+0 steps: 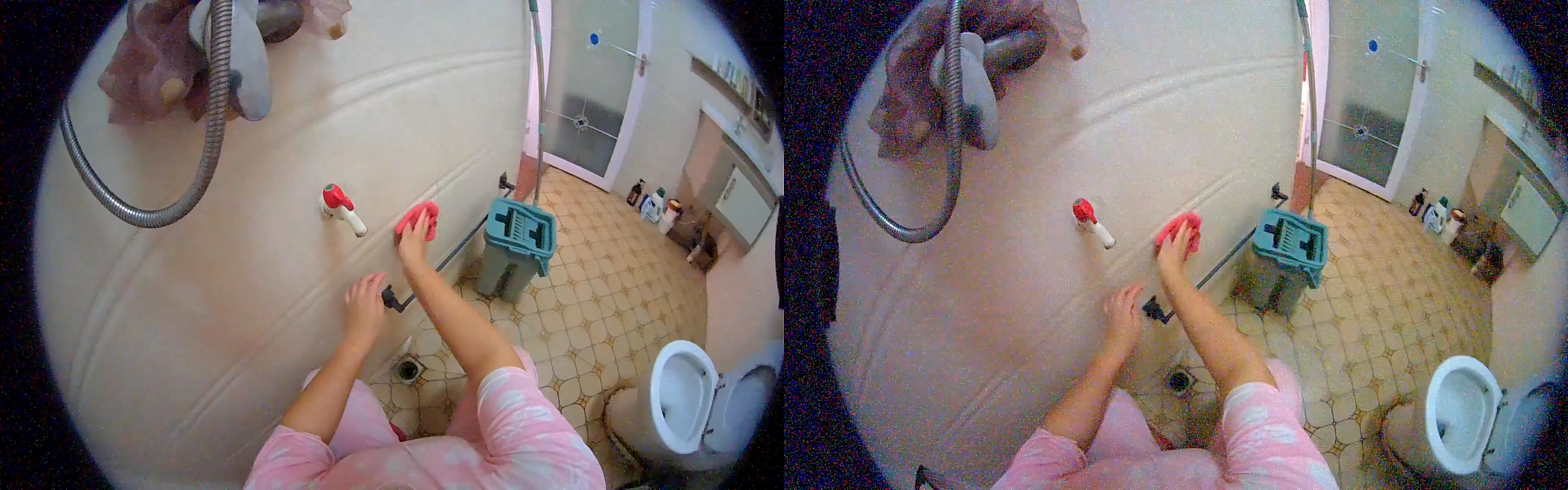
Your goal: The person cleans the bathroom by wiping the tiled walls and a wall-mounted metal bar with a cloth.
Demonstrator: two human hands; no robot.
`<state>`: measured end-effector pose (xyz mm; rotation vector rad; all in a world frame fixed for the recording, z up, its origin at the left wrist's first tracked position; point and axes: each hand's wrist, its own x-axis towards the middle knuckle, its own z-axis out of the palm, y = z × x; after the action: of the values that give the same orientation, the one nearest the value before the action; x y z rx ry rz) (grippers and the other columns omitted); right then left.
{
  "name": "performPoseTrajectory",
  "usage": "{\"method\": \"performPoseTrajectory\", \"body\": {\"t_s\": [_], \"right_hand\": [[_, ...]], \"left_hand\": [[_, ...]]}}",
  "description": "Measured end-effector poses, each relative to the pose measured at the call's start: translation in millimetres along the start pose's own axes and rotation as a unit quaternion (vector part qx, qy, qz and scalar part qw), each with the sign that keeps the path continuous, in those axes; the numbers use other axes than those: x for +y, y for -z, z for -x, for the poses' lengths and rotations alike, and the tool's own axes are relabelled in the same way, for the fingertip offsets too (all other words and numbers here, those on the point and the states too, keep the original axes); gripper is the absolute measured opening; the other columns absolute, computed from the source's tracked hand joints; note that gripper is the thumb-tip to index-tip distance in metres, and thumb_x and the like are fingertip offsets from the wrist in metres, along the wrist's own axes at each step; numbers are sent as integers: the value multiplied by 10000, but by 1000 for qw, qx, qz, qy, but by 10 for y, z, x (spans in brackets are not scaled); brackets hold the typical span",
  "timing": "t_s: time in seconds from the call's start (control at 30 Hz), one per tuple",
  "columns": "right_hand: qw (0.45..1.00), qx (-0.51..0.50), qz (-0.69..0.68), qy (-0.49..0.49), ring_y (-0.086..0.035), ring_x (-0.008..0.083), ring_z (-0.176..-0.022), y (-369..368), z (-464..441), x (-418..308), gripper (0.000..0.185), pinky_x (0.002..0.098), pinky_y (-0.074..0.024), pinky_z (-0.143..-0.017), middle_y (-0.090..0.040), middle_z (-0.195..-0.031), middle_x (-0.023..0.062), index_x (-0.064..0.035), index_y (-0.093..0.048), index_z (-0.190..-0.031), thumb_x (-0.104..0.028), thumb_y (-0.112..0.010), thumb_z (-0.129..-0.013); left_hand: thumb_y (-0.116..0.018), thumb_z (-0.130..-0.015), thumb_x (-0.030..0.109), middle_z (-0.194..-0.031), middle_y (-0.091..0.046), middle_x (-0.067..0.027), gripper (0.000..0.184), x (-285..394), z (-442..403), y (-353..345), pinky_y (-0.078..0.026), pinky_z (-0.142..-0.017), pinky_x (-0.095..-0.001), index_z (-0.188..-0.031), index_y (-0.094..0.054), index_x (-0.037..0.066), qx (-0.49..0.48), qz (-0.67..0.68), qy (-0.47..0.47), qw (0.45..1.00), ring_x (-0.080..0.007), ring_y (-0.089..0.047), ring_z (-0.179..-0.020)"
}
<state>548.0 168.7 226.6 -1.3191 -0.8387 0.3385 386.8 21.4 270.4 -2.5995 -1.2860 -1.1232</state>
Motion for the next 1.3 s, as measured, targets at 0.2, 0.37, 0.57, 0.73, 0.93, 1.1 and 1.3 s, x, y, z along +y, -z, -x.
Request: {"method": "performPoseTrajectory", "body": {"t_s": [0.2, 0.37, 0.57, 0.73, 0.93, 1.1, 1.3], "right_hand": [[998, -22, 3, 62, -126, 358, -1341, -28, 661, -579, 626, 398, -109, -1091, -139, -1441, 229, -28, -190, -1391, -76, -475, -836], [987, -21, 7, 158, -160, 353, -1327, 156, 682, -718, 652, 402, -164, -1081, -164, -1432, 217, -33, -221, -1383, -48, -516, -802], [982, -34, 58, 174, -199, 375, -1307, 296, 442, -595, 689, 420, -173, -1079, -198, -1423, 211, -75, -245, -1387, -22, -538, -765], [977, -62, 68, 192, -165, 371, -1328, 290, 268, -535, 693, 414, -147, -1087, -163, -1439, 210, -78, -214, -1400, -14, -496, -770], [973, -64, 53, 215, -148, 348, -1342, 266, 192, -431, 683, 401, -125, -1094, -169, -1442, 203, -48, -183, -1402, -7, -446, -773], [976, -48, 35, 211, -127, 345, -1348, 225, -57, -335, 680, 416, -104, -1096, -179, -1444, 186, -38, -207, -1393, -36, -443, -756], [969, -60, 51, 233, -117, 333, -1353, 332, -474, -335, 686, 452, -92, -1089, -176, -1456, 146, -73, -214, -1398, -54, -461, -758]], "left_hand": [[-478, -803, 58, -1147, -521, -75, 378, -233, 76, -2, -322, -936, -447, -1178, -503, 100, -2, 6, 10, 1000, -273, -470, -1071], [-489, -801, 57, -1164, -521, -60, 381, -198, 110, 159, -327, -937, -425, -1179, -504, 100, -28, 45, 0, 999, -262, -470, -1074], [-494, -796, 52, -1167, -520, -60, 369, -110, -17, -113, -326, -943, -412, -1163, -510, 96, -51, 59, -19, 997, -264, -470, -1076], [-486, -792, 41, -1159, -523, -62, 309, -81, -199, -310, -327, -942, -413, -1093, -534, 86, -22, 93, -14, 995, -271, -469, -1076], [-486, -785, 31, -1159, -521, -60, 251, -142, -318, -491, -328, -937, -415, -1021, -555, 80, 2, 118, 4, 993, -269, -470, -1071], [-495, -779, 24, -1140, -521, -61, 261, -6, -471, -485, -323, -934, -416, -1026, -554, 87, 11, 57, 10, 998, -268, -460, -1087], [-496, -755, -6, -1159, -496, -68, 327, 276, -739, -538, -321, -942, -420, -1064, -542, 94, 9, 25, 9, 1000, -277, -442, -1110]]}}
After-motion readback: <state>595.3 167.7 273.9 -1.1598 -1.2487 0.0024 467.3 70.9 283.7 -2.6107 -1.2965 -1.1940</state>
